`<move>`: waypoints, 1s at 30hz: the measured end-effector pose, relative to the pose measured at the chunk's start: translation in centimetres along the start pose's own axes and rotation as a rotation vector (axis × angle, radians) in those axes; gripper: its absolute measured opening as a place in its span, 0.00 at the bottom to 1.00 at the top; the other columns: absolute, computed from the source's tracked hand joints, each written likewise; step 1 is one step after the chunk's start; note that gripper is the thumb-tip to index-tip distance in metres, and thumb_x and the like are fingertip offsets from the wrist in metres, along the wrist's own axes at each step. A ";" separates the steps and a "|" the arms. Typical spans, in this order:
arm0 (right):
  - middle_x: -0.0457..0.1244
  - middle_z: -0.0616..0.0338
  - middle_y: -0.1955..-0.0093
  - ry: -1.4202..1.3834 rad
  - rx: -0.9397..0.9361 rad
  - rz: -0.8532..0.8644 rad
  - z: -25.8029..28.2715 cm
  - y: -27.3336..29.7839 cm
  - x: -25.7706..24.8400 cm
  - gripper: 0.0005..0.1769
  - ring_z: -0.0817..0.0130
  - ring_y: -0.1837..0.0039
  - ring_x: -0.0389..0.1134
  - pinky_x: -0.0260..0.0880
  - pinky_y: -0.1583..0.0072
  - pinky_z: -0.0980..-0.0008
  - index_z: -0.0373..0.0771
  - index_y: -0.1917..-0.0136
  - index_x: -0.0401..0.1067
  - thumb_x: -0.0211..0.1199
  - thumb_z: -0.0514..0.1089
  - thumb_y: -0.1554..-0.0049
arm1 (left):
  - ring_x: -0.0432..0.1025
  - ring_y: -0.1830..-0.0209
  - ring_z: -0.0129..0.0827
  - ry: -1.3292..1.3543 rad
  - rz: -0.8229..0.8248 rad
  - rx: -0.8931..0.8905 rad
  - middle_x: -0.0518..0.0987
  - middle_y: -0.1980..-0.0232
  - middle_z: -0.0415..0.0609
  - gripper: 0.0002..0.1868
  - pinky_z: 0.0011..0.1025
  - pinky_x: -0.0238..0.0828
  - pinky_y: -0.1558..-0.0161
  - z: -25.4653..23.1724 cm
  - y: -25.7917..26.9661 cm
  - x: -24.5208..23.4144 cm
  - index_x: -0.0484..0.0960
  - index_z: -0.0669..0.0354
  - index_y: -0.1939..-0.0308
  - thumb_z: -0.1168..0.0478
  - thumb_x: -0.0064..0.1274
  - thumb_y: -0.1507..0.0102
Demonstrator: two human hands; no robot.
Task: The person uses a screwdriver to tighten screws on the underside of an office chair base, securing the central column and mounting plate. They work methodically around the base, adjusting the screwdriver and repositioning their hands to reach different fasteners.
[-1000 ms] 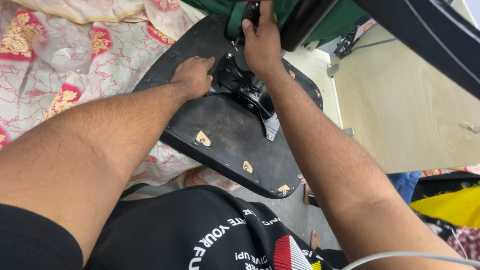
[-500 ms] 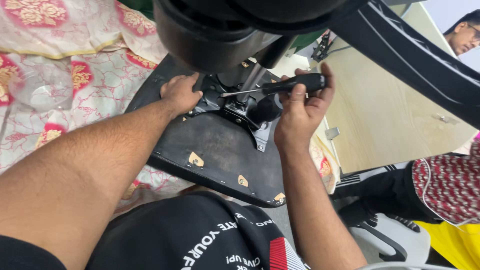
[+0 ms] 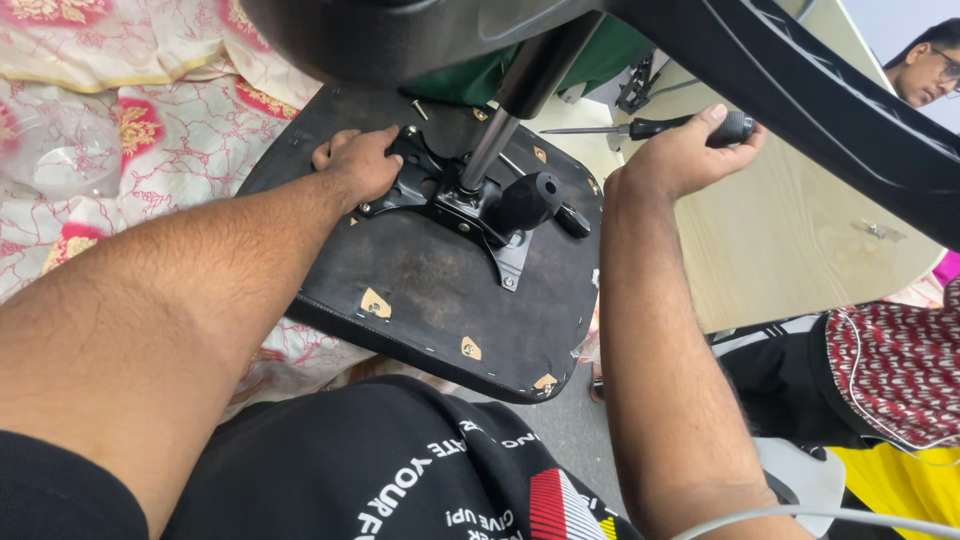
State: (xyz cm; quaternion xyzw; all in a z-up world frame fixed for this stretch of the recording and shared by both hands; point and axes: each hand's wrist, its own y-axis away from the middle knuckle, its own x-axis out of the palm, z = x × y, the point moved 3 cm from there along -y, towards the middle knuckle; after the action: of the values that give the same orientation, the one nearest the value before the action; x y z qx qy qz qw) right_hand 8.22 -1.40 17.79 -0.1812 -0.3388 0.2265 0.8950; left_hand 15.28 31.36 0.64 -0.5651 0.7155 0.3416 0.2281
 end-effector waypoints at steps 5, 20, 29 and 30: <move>0.62 0.53 0.42 0.066 0.270 0.549 -5.8 2.4 3.6 0.29 0.68 0.47 0.68 0.74 0.55 0.68 0.43 0.30 0.54 0.61 0.34 0.40 | 0.54 0.26 0.43 -0.095 -0.078 0.038 0.71 0.30 0.37 0.27 0.50 0.44 0.31 -1.9 0.8 -1.3 0.70 0.31 0.28 0.48 0.52 0.33; 0.64 0.60 0.54 -0.105 0.568 0.869 -14.3 6.1 8.2 0.14 0.68 0.51 0.64 0.67 0.47 0.65 0.36 0.45 0.71 0.52 0.48 0.31 | 0.58 0.36 0.38 0.054 -0.193 -0.045 0.81 0.46 0.34 0.18 0.40 0.49 0.33 -3.8 -1.9 -0.7 0.86 0.33 0.45 0.44 0.63 0.39; 0.65 0.58 0.38 -0.076 0.744 1.114 -13.7 6.7 9.1 0.16 0.65 0.31 0.65 0.67 0.29 0.59 0.43 0.40 0.67 0.64 0.35 0.40 | 0.59 0.39 0.34 0.050 -0.268 -0.091 0.83 0.51 0.30 0.11 0.40 0.46 0.33 -3.8 -2.2 -0.1 0.89 0.31 0.53 0.43 0.61 0.37; 0.64 0.56 0.36 -0.105 0.732 1.136 -13.7 6.6 9.0 0.15 0.62 0.31 0.64 0.63 0.31 0.57 0.40 0.38 0.67 0.64 0.35 0.37 | 0.59 0.39 0.34 0.052 -0.275 -0.088 0.83 0.52 0.30 0.11 0.39 0.47 0.34 -3.9 -2.2 0.0 0.90 0.31 0.53 0.43 0.62 0.37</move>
State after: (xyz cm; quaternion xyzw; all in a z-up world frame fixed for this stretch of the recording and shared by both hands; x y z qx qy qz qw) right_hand 21.81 6.48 9.73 -0.0052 -0.1355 0.7704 0.6229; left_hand 17.65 28.20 2.73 -0.6760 0.6213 0.3234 0.2289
